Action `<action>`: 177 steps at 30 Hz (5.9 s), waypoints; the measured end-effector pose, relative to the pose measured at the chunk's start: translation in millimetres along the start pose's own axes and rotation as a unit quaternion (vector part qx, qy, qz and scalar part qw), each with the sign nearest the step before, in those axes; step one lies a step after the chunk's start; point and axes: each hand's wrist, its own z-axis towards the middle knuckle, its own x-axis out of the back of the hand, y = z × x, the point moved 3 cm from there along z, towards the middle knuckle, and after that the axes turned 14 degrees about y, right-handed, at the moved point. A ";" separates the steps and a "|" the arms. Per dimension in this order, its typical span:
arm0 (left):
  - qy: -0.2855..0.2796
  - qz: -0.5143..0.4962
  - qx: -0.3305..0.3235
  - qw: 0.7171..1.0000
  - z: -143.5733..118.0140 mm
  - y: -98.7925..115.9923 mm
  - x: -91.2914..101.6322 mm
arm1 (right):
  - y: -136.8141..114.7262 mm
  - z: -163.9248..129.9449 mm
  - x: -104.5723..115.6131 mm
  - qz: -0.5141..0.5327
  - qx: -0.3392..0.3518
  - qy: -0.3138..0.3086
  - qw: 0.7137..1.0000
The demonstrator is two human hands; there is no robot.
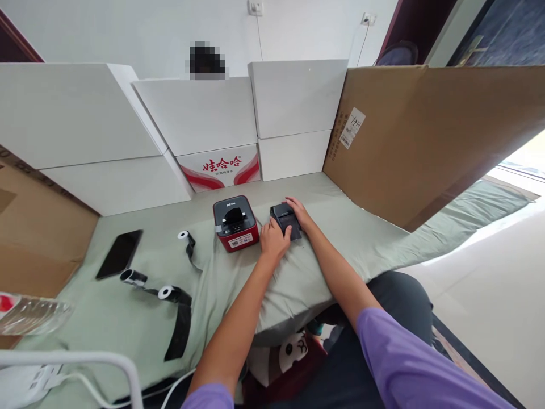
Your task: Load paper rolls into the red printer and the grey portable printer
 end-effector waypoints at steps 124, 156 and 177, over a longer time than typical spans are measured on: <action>0.121 0.122 0.151 0.974 -7.6 -96.7 150.6 | -30.7 -99.5 -62.7 -0.227 0.297 -0.139 0.917; -0.006 0.137 0.165 0.977 13.2 -90.0 159.4 | -15.9 -92.8 -68.8 -0.211 0.282 -0.162 0.922; -0.032 0.095 0.194 0.976 18.8 -95.6 156.3 | -0.9 -83.9 -69.8 -0.184 0.297 -0.138 0.927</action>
